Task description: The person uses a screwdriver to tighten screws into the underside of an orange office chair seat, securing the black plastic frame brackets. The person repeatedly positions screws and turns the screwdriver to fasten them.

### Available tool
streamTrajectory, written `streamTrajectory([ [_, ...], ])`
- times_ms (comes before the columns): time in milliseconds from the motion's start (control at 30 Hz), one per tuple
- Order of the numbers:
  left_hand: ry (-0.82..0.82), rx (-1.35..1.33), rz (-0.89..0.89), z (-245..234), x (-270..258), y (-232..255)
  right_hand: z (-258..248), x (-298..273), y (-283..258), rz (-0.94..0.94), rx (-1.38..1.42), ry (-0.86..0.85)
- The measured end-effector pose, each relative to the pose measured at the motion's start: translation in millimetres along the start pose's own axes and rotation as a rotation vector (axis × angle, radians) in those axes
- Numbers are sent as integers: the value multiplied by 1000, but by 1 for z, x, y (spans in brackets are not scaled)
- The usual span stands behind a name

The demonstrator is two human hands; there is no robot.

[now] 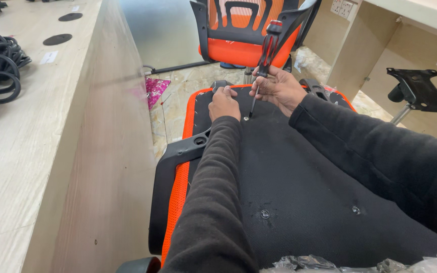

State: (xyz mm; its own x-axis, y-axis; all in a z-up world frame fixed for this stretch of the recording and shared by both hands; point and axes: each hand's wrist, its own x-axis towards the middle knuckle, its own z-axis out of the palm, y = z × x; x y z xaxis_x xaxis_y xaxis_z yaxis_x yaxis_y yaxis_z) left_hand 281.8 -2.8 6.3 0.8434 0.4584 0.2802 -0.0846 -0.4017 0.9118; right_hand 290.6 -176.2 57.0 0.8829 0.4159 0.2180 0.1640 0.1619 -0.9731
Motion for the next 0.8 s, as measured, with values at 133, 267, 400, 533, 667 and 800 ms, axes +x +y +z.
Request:
streamTrajectory([
  [133,4,-6,66,6,2,-9,4,-2,12,-19,-7,-17],
  [267,-40,64,103,6,1,-9,4,0,15,-61,-25,29],
  [400,-83,85,98,1,-2,-2,3,2,15,-79,-33,30],
  [533,-164,97,89,-6,-6,4,7,1,15,-48,-46,50],
  [667,-297,116,195,-21,-4,7,11,5,14,-22,-97,56],
  [800,-497,221,201,-30,-2,17,14,11,11,-10,-148,88],
])
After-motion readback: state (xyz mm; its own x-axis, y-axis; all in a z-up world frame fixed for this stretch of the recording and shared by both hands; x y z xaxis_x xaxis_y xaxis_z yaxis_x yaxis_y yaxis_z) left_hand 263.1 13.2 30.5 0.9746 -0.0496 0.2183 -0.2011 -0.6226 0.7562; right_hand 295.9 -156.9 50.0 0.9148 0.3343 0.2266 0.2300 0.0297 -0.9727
